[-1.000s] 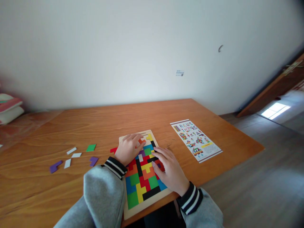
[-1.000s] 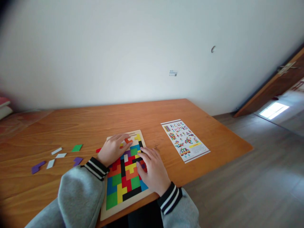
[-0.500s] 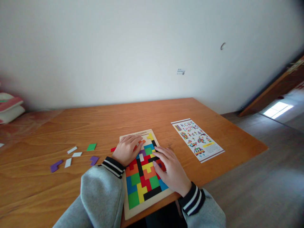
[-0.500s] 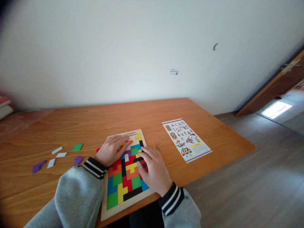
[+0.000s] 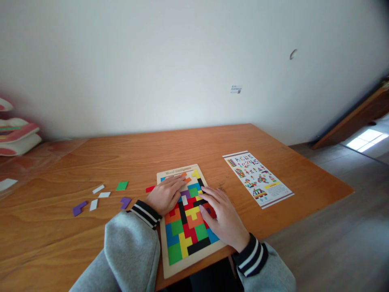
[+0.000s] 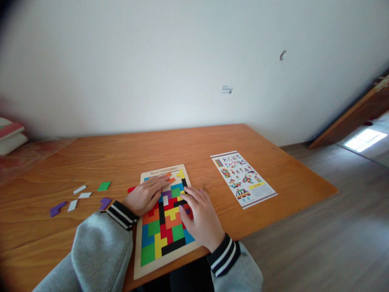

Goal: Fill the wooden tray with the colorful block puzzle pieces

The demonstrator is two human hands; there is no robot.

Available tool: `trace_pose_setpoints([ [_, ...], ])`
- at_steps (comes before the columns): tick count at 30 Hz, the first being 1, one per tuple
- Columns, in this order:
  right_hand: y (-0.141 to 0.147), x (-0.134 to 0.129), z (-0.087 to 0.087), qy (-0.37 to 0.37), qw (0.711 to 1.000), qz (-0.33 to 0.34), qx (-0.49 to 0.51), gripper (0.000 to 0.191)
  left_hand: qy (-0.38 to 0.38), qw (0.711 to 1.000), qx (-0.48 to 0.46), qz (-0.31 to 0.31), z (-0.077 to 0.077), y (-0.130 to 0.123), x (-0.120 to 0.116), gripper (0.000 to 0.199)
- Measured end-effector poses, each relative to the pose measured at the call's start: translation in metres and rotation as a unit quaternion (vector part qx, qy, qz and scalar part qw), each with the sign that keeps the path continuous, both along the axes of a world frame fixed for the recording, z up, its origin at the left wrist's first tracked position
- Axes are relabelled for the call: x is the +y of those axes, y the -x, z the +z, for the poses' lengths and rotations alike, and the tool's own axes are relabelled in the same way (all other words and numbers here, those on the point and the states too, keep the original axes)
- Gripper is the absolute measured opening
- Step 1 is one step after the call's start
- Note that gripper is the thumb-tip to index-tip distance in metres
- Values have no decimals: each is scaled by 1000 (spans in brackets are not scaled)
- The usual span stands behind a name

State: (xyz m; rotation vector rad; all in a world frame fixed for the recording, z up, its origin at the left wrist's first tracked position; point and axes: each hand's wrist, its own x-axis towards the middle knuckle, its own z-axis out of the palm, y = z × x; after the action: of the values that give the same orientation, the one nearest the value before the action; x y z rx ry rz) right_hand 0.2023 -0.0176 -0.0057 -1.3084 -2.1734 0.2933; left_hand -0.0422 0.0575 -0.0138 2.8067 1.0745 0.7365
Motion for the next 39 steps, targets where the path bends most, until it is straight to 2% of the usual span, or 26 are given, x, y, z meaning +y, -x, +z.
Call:
trace_pose_setpoints([
  [5,0,-1,1,-4,1000,-3,4,31,4,1000,3,-11,-2,-1,-2,43],
  [12,1,-1,2,-7,1000,-5,1,30,25,1000,1,8,-2,-7,-6,44],
  [20,0,0,0,-7,1000,-2,-1,31,-6,1000,-6,14,0,-14,-8,39],
  [24,0,1,0,-8,1000,-2,0,30,-8,1000,21,9,-1,-14,-7,41],
  [32,0,0,-1,-9,1000,-1,1,31,-5,999,43,25,9,-16,-10,39],
  [36,0,0,-1,-11,1000,-1,2,31,-30,998,37,40,10,-17,-12,40],
  [39,0,1,-1,-14,1000,-1,2,30,-49,998,29,27,8,-18,-12,38],
])
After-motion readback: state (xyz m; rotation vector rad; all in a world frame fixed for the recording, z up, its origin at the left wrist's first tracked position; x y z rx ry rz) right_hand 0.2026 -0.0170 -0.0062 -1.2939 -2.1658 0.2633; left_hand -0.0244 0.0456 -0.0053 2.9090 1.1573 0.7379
